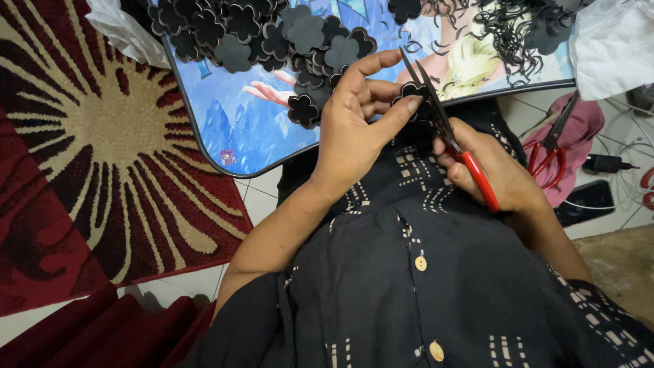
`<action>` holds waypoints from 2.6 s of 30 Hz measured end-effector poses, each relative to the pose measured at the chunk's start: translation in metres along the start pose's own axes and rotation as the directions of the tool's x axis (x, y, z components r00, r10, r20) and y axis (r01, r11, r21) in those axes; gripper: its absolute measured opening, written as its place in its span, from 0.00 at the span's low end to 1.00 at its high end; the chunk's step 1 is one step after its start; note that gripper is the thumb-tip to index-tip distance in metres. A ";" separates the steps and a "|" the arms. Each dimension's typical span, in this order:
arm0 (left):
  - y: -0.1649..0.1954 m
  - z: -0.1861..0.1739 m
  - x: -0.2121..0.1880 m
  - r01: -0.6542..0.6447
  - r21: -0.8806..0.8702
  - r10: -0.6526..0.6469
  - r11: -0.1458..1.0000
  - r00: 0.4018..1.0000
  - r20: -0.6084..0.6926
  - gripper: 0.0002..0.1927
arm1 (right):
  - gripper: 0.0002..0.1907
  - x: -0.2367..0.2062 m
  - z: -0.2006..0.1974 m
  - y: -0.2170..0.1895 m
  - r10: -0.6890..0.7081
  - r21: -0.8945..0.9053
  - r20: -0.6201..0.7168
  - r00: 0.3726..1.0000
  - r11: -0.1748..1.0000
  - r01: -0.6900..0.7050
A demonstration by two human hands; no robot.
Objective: The person sits on the floor with a lap board holding black flower-shaped fabric cutouts. They pick up one cutout at a time and use red-handled scissors to trim notches along the petal edges, then set the trimmed piece back on the board and take the next one.
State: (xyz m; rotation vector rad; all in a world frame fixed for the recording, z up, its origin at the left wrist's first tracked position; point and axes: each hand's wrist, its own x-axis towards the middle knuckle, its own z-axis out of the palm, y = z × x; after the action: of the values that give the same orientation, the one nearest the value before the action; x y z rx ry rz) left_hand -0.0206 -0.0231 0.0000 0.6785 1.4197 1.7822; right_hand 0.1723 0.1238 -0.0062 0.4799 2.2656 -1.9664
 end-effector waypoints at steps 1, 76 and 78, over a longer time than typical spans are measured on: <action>0.001 -0.001 0.000 0.005 0.010 -0.005 1.000 1.000 -0.002 0.28 | 0.26 0.001 0.000 0.000 -0.005 -0.007 0.000 1.000 1.000 0.005; -0.015 0.013 -0.005 0.105 -0.182 -0.105 0.978 0.994 0.010 0.10 | 0.46 0.000 0.003 -0.012 0.000 0.121 0.011 1.000 0.993 -0.001; -0.016 0.013 -0.005 0.110 -0.206 -0.109 0.972 0.994 0.018 0.10 | 0.46 0.000 0.002 -0.010 -0.003 0.092 0.003 1.000 0.996 0.003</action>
State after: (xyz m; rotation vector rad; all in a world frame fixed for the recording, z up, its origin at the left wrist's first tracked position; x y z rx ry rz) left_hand -0.0035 -0.0177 -0.0121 0.4873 1.2209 1.8071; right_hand 0.1692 0.1209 0.0035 0.4820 2.1824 -2.0793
